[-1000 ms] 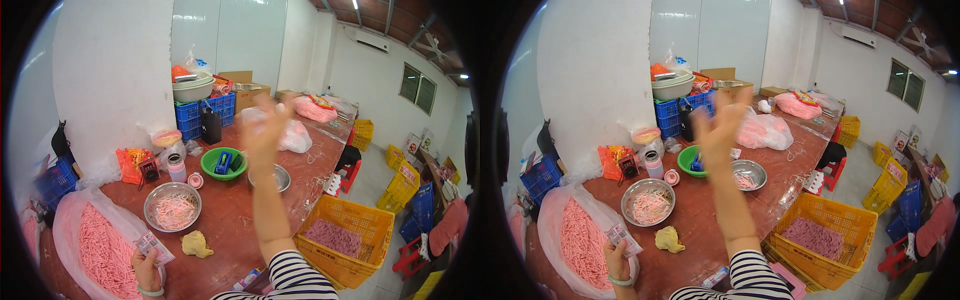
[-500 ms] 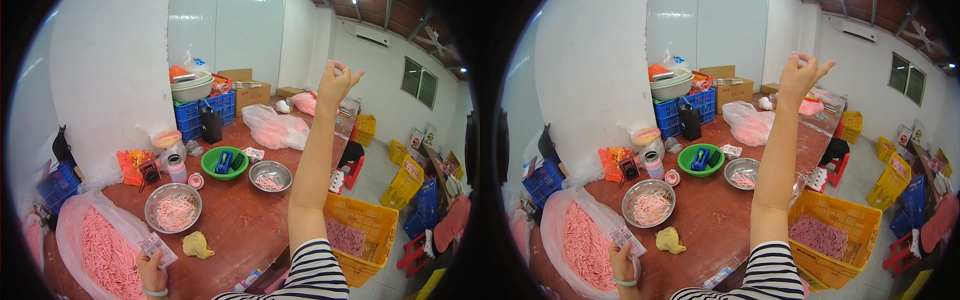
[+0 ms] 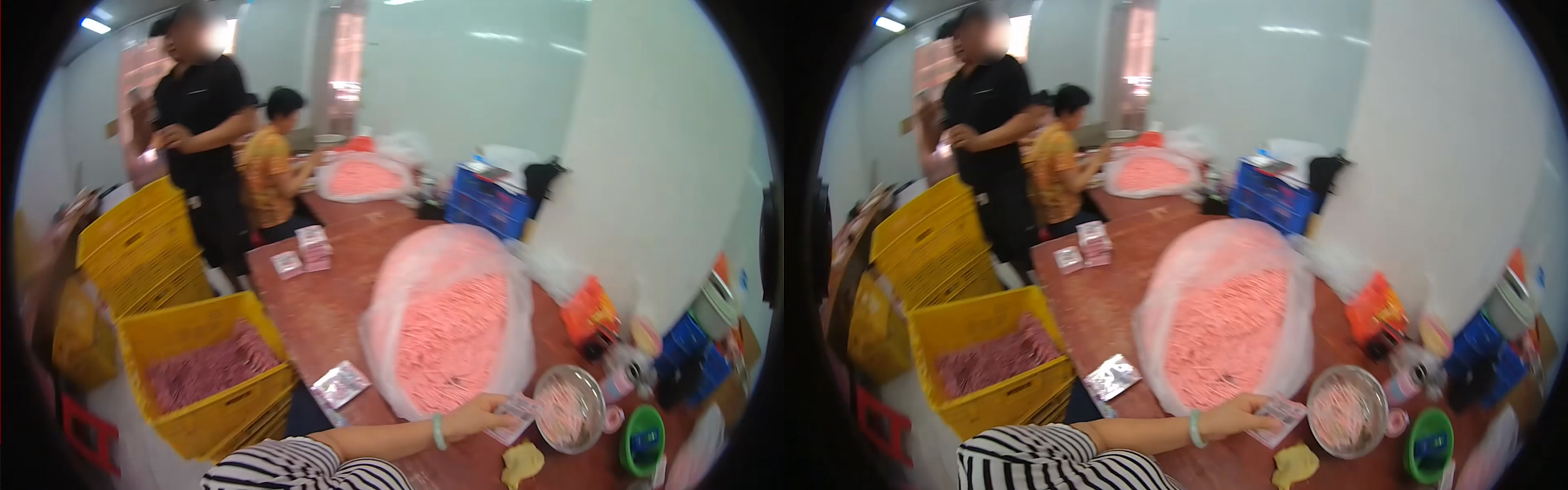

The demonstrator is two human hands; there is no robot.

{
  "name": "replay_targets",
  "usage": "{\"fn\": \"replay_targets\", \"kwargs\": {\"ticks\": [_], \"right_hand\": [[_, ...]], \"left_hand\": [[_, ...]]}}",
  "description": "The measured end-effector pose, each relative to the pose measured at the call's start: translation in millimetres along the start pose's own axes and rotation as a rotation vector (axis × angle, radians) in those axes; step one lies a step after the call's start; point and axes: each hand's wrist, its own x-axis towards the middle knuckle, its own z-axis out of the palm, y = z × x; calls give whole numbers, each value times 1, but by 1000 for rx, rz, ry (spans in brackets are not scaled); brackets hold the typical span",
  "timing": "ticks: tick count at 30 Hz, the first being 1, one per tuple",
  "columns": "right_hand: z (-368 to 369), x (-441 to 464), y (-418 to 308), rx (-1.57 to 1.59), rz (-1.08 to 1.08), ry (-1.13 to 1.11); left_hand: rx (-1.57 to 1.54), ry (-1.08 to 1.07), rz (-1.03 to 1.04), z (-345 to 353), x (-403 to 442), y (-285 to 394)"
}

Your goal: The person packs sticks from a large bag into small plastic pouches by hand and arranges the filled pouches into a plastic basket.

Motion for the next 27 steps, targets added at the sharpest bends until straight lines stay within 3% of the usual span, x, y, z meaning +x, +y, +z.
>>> {"fn": "replay_targets", "kwargs": {"ticks": [2,8,14,17,22,23,24,27], "right_hand": [[6,-6,4,-61,-173,45],[35,-40,-47,-57,-236,153],[24,-45,-92,4,-125,66],[29,-52,-72,67,10,23],[72,-80,-34,-26,-114,291],[64,-73,-34,-65,-177,230],[54,-69,-27,-80,-169,125],[26,-54,-81,-128,59,-50]], "left_hand": [[-24,-26,18,-10,-7,2],[-102,-9,25,-21,-12,9],[-76,24,29,-22,-19,14],[-76,31,32,-20,-22,13],[88,173,23,-6,-31,23],[166,206,-75,-8,-39,31],[96,140,-32,-15,-36,20],[87,249,-124,1,-33,31]]}}
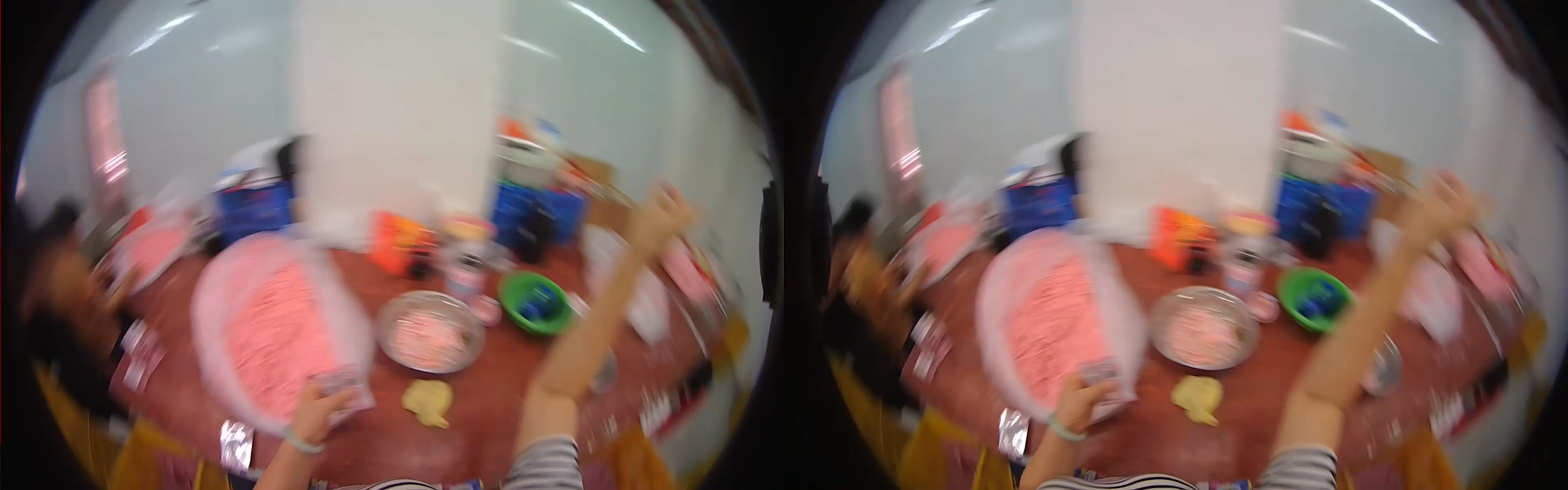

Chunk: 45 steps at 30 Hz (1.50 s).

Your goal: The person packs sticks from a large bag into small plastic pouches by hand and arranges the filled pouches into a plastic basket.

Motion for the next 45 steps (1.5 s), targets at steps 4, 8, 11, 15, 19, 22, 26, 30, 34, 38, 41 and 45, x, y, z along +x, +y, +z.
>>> {"fn": "replay_targets", "kwargs": {"ticks": [4,8,11,15,19,22,26,30,34,38,41,45], "right_hand": [[-56,35,-35,209,232,12],[-89,60,-36,363,296,12],[-104,68,-24,296,296,18],[-117,79,-16,305,296,42],[-120,87,-13,230,254,69],[-120,90,-17,277,255,65],[-122,92,-24,307,251,42],[-125,92,-22,335,290,48],[-134,98,-21,260,265,68],[-133,101,-20,226,225,73],[-130,98,-24,265,213,73],[-125,97,-32,273,203,76]], "left_hand": [[-156,-59,87,21,5,-10],[-214,-101,44,15,19,-29],[-250,-161,13,28,22,-28],[-243,-194,18,33,26,-36],[-252,-227,21,23,32,-45],[-268,-222,16,22,32,-47],[-290,-274,-25,36,25,-34],[-297,-263,-19,32,33,-45],[-315,-288,-24,30,35,-46],[-346,-277,-28,31,32,-43],[-373,-273,-27,30,31,-43],[-348,-268,-34,25,34,-45]]}}
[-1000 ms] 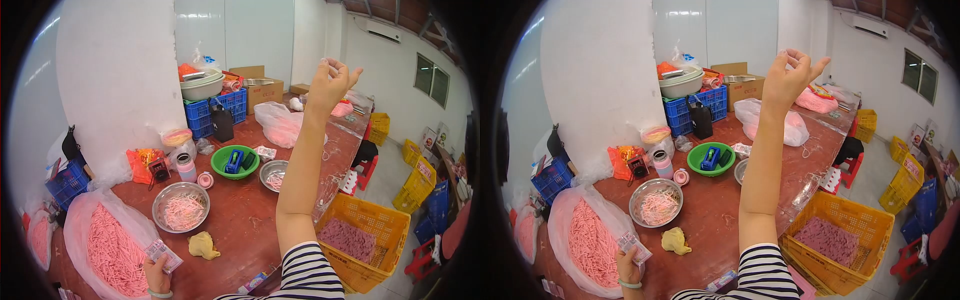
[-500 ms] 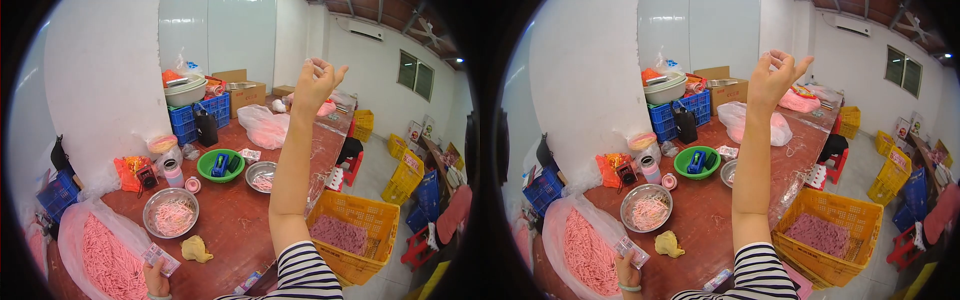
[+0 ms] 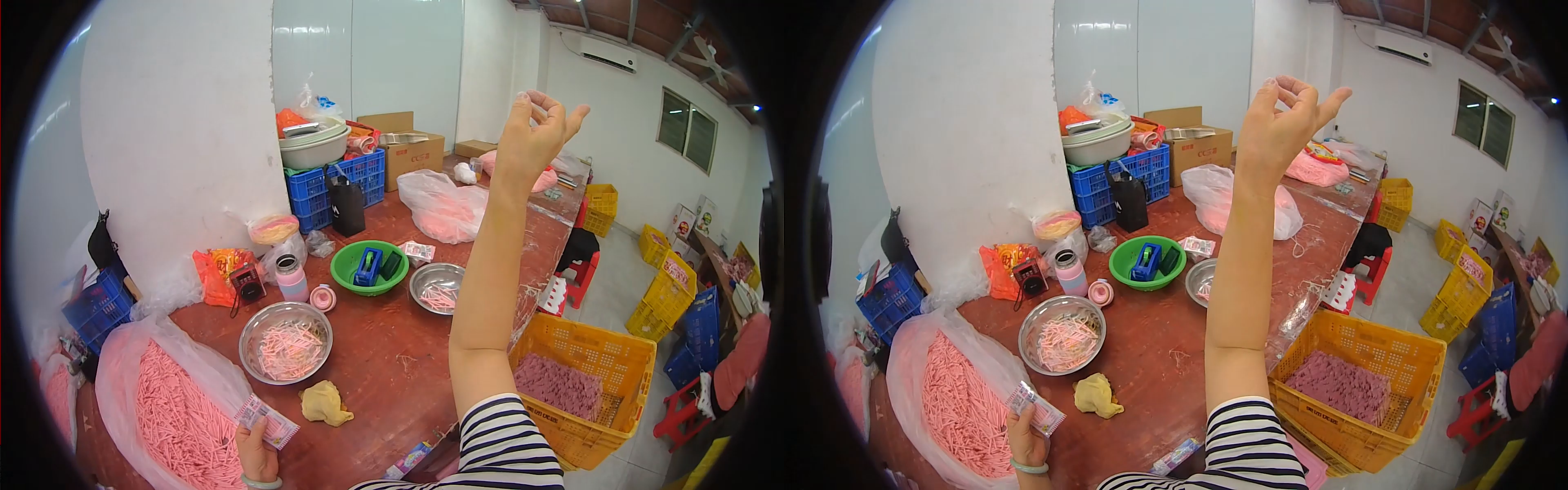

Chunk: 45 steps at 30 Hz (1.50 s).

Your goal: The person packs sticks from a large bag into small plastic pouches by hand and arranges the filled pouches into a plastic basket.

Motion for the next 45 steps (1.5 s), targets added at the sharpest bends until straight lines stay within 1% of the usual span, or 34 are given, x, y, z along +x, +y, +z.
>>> {"fn": "replay_targets", "kwargs": {"ticks": [1,3,5,7,8,9,11,12,13,15,17,18,21,22,25,27,29,30,33,34,37,38,39,40,41,42,43,44,45], "right_hand": [[1,-2,0,-5,-2,0],[0,-2,8,-168,-138,-14],[10,-19,13,4,-20,-136],[23,-70,-30,361,197,-345],[23,-103,-61,486,236,-450],[25,-141,-87,610,316,-649],[26,-219,-120,732,448,-1178],[25,-257,-136,844,503,-1394],[22,-292,-151,944,537,-1600],[11,-359,-169,1060,385,-1786],[0,-378,-203,1055,455,-2073],[-2,-400,-210,1167,424,-2093],[-12,-431,-237,1220,541,-2276],[-16,-439,-244,1248,620,-2302],[-24,-456,-264,1443,654,-2383],[-31,-467,-274,1525,499,-2345],[-44,-465,-291,1596,581,-2358],[-47,-463,-292,1575,624,-2367],[-60,-455,-311,1560,452,-2367],[-67,-453,-319,1604,418,-2341],[-84,-458,-337,1639,371,-2331],[-87,-459,-342,1622,347,-2299],[-86,-458,-345,1601,325,-2270],[-85,-458,-348,1577,306,-2242],[-83,-461,-349,1537,336,-2208],[-81,-464,-347,1494,364,-2176],[-77,-468,-344,1447,389,-2144],[-71,-473,-339,1400,385,-2146],[-64,-477,-335,1355,377,-2146]], "left_hand": [[-4,8,-8,0,1,1],[22,3,-11,2,1,2],[92,43,14,4,-2,9],[146,91,8,10,-11,22],[131,118,5,15,-17,31],[132,137,6,9,-22,35],[136,167,5,2,-30,45],[156,165,85,4,-37,53],[165,202,90,-9,-43,52],[153,254,121,-20,-55,54],[24,336,163,-30,-64,60],[-44,374,178,-35,-70,61],[-111,441,216,-52,-87,65],[-108,491,224,-51,-92,67],[199,659,208,-60,-109,62],[291,690,204,-59,-122,66],[520,697,377,-61,-137,72],[621,660,445,-60,-140,71],[707,689,402,-71,-162,86],[857,736,405,-71,-172,93],[1124,771,287,-81,-204,114],[1223,838,319,-86,-220,123],[1477,895,457,-110,-238,125],[1729,996,440,-126,-260,136],[1903,1083,458,-152,-286,148],[1942,1211,408,-167,-312,163],[1459,1400,289,-189,-334,175],[1760,1472,328,-225,-363,184],[1510,1562,274,-250,-384,190]]}}
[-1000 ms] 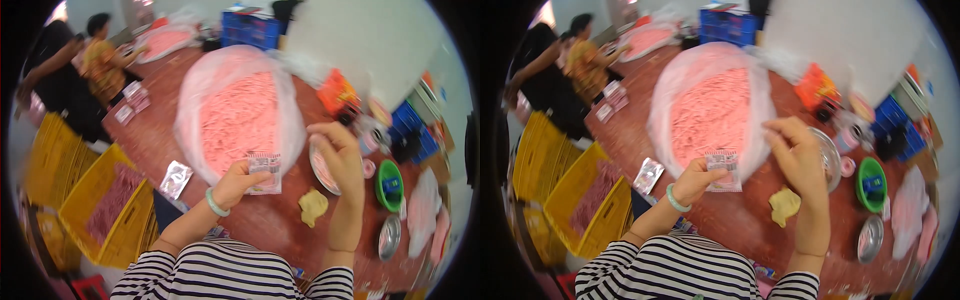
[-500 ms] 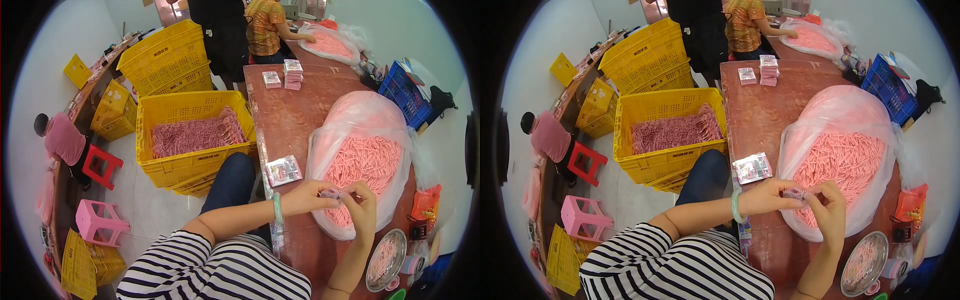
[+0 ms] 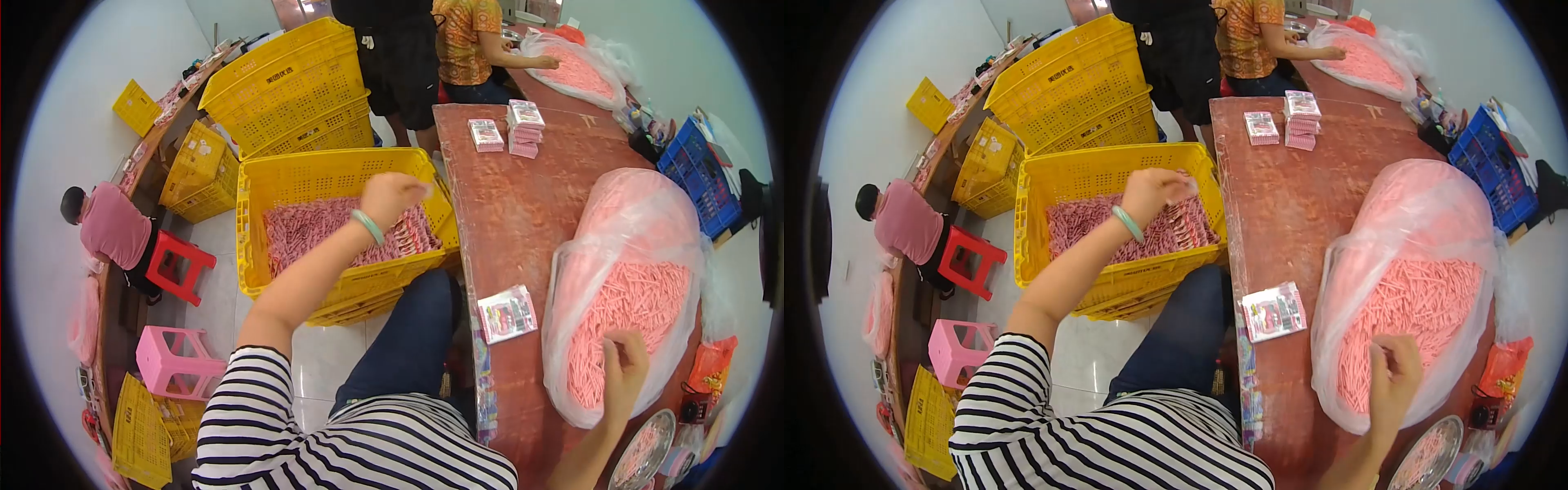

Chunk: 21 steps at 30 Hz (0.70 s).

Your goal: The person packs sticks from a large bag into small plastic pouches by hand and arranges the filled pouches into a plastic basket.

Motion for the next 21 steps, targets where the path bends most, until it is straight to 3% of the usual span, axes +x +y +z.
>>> {"fn": "replay_targets", "kwargs": {"ticks": [1,5,9,13,16,17,18,19,20,21], "right_hand": [[-6,2,2,-36,44,29],[-22,6,24,-144,132,183],[-35,1,49,-290,290,339],[-20,6,52,-431,203,406],[-25,-1,72,-420,483,365],[-31,-4,82,-493,421,359],[-30,0,79,-583,425,358],[-29,5,74,-605,495,384],[-27,11,68,-750,413,374],[-31,12,69,-642,500,443]], "left_hand": [[-34,57,-26,8,13,-46],[470,-13,-409,43,40,-174],[460,30,-460,104,38,-274],[524,15,-533,155,38,-318],[602,-98,-454,188,35,-349],[757,-161,-247,189,31,-342],[888,-417,-406,190,43,-327],[934,-516,-451,188,51,-307],[964,-622,-368,194,57,-305],[938,-653,-283,196,57,-304]]}}
